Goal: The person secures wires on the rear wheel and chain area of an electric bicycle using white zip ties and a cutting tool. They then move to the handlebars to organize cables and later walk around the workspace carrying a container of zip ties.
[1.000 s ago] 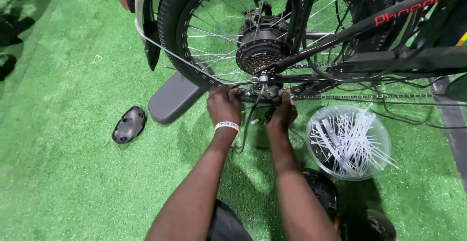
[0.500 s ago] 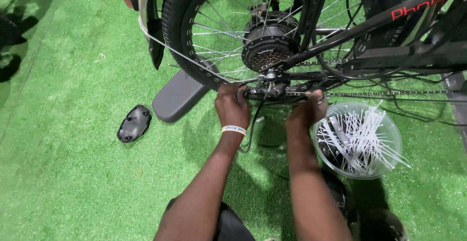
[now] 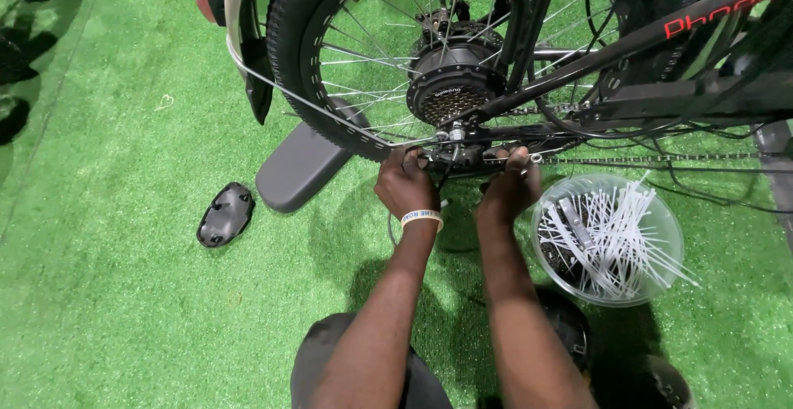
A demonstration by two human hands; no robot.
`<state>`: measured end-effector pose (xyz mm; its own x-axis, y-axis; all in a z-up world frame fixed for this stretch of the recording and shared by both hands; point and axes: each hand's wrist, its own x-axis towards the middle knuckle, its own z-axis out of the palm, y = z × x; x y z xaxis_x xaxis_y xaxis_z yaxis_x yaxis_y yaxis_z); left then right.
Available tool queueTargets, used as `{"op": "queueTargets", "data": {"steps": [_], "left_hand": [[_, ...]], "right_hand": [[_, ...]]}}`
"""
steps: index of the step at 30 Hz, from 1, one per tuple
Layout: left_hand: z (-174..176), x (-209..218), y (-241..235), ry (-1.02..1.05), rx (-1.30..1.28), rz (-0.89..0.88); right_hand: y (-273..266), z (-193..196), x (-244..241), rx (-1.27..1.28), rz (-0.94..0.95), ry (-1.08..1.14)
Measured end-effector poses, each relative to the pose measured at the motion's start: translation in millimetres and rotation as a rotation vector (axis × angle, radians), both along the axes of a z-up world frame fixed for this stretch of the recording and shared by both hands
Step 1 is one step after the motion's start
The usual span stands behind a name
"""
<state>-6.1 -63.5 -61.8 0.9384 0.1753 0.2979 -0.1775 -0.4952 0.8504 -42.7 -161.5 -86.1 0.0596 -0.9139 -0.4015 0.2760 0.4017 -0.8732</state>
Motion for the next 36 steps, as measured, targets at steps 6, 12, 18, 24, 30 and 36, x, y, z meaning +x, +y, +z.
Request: {"op": "queueTargets", "data": {"steps": [6, 12, 18, 24, 30, 36], "left_hand": [[-15.4, 0.2, -11.7, 0.118, -0.108, 0.093], [-31.5, 16.6, -14.8, 0.13, -0.041, 0.091], [-22.0, 15.2, -11.0, 0.076, 0.026, 0.062], [3.6, -5.5, -10.2, -0.054, 0.055, 0.016], [-12.6, -7.3, -15.1, -0.257, 0.073, 0.03], [-3.3, -18.0, -21.5, -0.277, 0.104, 0.099]], "right_hand": [[-7.1, -25.5, -4.8, -0.109, 0.098, 0.138], [-18.3, -53.3, -8.3, -0.061, 0.128, 0.27], [-70.8, -29.2, -30.0, -0.018, -0.515, -0.016], [-148.2, 31.7, -76.6, 0.136, -0.383, -0.352], [-222.3, -11.1, -83.1, 0.164, -0.415, -0.225], [-201.6, -0.8, -87.0, 0.065, -0.257, -0.069]]}}
